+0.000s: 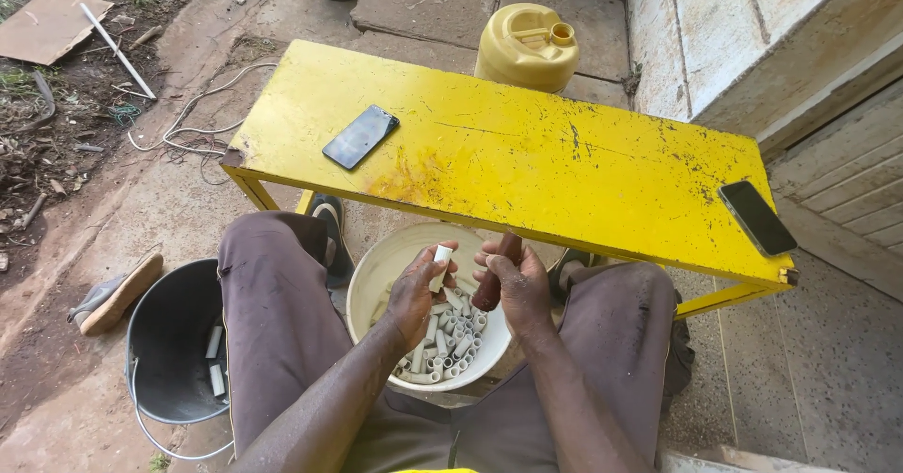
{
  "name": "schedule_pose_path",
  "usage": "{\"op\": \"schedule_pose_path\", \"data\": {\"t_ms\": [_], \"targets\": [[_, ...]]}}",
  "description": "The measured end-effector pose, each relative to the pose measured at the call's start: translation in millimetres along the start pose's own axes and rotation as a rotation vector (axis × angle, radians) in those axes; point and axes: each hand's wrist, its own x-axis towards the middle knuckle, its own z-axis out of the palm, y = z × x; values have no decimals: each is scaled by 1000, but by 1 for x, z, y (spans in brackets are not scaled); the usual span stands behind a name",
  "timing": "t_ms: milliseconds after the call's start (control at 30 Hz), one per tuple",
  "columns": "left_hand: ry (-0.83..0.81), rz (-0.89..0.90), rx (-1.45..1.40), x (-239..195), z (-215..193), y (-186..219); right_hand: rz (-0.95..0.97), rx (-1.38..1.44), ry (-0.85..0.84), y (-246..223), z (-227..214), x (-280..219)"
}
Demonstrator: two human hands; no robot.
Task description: The person sits on the ground and smooths small white cylindrical pieces using a sanding block. They pick up pieces from a white bucket, rub them against the block, and place them into a black bucket. The person also moves a phone on the yellow table to clear space for sanding.
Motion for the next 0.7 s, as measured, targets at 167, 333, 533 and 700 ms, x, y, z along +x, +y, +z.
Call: {"op": "schedule_pose_path", "data": {"t_ms": [167, 333, 533, 700], "targets": [[-77, 15, -128, -4, 8, 6, 19, -75, -50, -8, 6, -18], [-71, -26, -179, -2, 7, -1, -13, -88, -126, -7, 9, -26], [-36, -14, -155, 2, 10, -9, 81, 49, -138, 11, 11, -24], [-11, 11, -70, -7, 20, 1, 61, -22, -110, 2, 13, -30]]}}
